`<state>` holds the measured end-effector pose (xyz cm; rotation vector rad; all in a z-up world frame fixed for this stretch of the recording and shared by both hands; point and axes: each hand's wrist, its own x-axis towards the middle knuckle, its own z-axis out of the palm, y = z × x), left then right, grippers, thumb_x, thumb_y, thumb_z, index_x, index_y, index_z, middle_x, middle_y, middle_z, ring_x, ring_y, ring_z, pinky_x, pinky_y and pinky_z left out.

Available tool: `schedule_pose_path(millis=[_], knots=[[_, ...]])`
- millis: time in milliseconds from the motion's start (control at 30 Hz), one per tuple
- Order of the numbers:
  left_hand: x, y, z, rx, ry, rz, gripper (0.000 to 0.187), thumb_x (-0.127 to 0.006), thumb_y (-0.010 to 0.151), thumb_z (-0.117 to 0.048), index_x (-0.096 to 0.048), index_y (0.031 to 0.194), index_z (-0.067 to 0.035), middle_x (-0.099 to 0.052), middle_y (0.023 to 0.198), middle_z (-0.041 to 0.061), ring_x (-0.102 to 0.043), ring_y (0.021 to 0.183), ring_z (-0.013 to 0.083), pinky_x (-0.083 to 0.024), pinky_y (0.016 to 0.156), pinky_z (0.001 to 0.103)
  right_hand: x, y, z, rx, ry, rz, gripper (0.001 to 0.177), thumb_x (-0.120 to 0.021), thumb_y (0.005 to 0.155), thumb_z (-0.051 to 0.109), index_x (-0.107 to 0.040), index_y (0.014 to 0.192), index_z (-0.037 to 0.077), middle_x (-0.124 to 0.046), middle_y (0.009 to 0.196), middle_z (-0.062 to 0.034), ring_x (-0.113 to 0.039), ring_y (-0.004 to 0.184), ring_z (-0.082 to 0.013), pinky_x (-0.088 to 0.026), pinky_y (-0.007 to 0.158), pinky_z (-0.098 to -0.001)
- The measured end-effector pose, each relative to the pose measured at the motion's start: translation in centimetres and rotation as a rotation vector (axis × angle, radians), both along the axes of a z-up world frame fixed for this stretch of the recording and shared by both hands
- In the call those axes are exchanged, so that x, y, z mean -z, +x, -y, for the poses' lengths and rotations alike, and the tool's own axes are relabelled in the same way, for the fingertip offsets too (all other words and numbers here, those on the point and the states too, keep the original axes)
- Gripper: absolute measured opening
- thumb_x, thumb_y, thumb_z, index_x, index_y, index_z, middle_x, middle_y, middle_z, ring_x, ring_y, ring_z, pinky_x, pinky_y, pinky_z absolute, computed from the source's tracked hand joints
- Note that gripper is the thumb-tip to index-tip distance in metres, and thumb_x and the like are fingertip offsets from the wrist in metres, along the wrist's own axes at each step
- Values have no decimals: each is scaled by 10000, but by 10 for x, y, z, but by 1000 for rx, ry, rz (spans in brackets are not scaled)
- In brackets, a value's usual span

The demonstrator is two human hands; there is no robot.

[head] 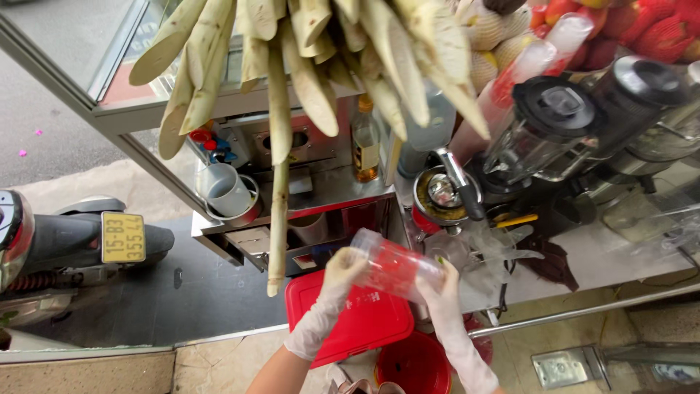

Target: The person prepares a sugarcane and lime drink at a street vendor stall. They add ice to a plastic cup, insert a sugarcane stalk into a juicer, squeeze a lime into the cup, and pour the sugarcane juice into the cup.

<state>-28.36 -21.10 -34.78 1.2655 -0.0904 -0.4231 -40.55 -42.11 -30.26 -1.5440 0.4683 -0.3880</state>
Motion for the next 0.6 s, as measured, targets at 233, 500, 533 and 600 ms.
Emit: schedule_pose_path(millis=[233,500,533,600], knots=[[-27,-42,65,306,-89,-40,229,-637,997,-227,-620,1062,-8,-706,908,65,-706,771,161,-593,691,309,28,-73,81,84,-61,-11,967,-820,723,486,-403,1475,43,-571,1325,-136,-591,1173,-220,-498,984,-375],[-47,-58,130,98,-92,63,303,-571,1000,-237,-624,1197,-13,-711,934,57,-681,742,142,-576,621,293,7,-85,111,196,-206,-22,1018,-877,668,463,-417,1456,12,-531,1303,-178,-567,1164,-242,-541,935,-399],[-49,-60,138,69,-70,78,311,-575,1000,-236,-627,1200,-3,-706,938,54,-676,754,137,-575,629,301,8,-90,114,216,-299,-43,991,-878,689,419,-417,1459,-1,-541,1321,-177,-563,1190,-244,-511,975,-403],[-52,-63,147,40,-52,194,317,-583,1020,-221,-628,1220,21,-701,988,50,-661,833,128,-562,711,301,14,-95,123,241,-485,-71,938,-879,731,331,-416,1464,-28,-561,1356,-174,-553,1242,-249,-451,1054,-410]])
